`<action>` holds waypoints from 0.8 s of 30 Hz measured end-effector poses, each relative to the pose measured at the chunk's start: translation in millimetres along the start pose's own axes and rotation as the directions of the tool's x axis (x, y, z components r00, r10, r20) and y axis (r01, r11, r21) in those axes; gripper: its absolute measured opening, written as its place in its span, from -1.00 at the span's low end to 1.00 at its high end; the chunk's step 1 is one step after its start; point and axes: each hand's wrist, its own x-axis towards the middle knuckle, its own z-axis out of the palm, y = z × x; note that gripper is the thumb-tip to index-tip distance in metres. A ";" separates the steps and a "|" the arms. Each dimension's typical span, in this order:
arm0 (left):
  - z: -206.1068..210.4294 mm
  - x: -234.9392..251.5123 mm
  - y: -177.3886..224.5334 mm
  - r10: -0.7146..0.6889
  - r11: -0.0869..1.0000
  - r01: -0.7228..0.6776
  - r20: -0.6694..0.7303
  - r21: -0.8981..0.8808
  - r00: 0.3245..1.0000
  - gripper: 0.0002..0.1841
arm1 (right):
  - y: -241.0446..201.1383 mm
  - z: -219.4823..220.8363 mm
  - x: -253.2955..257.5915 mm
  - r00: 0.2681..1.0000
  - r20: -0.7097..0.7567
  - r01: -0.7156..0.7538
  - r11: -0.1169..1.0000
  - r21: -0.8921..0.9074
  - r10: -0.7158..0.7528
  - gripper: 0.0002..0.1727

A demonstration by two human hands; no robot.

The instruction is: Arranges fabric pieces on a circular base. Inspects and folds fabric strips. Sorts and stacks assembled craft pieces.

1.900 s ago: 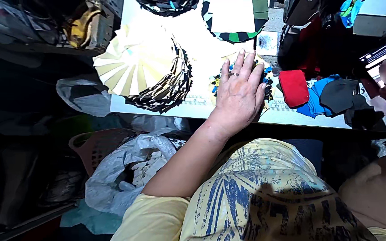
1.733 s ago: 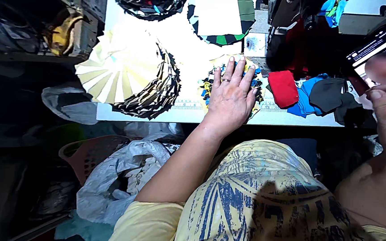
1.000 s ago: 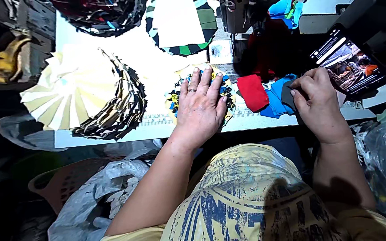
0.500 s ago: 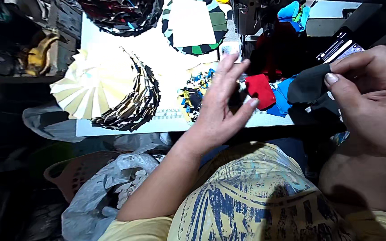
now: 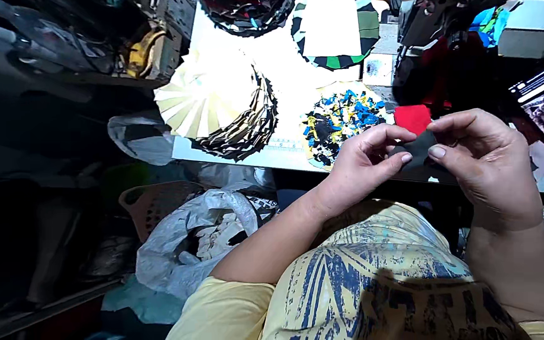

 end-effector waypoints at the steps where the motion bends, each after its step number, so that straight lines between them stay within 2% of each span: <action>1: -0.2 -1.3 -0.2 0.025 0.999 -0.025 0.014 0.028 1.000 -0.69 | -0.6 2.7 1.2 1.000 0.006 -0.006 1.000 -0.022 0.006 -0.67; 5: -7.4 -3.1 1.0 0.101 0.985 -0.109 0.071 0.136 0.992 -0.55 | -0.9 12.6 10.3 0.999 0.037 0.039 0.994 -0.103 -0.035 -0.69; 9: -20.4 -2.1 8.2 -0.004 0.999 0.003 -0.009 -0.050 1.000 -0.48 | 1.0 21.1 19.5 0.990 0.019 0.140 0.990 -0.020 -0.140 -0.69; 11: -31.2 -0.1 11.3 -0.013 0.993 0.007 -0.050 -0.115 0.999 -0.50 | 3.0 26.2 23.9 0.985 0.011 0.173 0.985 -0.010 -0.173 -0.71; 15: -46.1 3.5 21.4 0.103 0.995 -0.102 -0.116 0.017 0.988 -0.50 | 5.8 38.7 26.2 0.988 0.023 0.155 0.987 -0.032 -0.154 -0.72; 17: -49.3 2.8 27.2 0.134 0.984 -0.122 -0.090 0.128 0.987 -0.47 | 6.9 45.7 23.2 0.991 0.053 0.123 0.992 -0.027 -0.122 -0.70; 20: -55.5 -2.2 31.4 0.133 0.943 -0.135 0.027 0.303 0.991 -0.43 | 10.4 52.3 15.2 0.995 0.102 0.020 0.999 0.025 -0.023 -0.60; 22: -60.1 -7.4 32.5 0.110 0.936 -0.139 0.107 0.324 0.988 -0.41 | 13.8 52.5 9.1 0.993 0.110 -0.045 0.998 0.048 0.040 -0.59; 24: -62.9 -12.4 31.3 0.101 0.941 -0.146 0.157 0.306 0.982 -0.43 | 15.6 51.8 2.7 0.990 0.109 -0.087 0.996 0.025 0.084 -0.68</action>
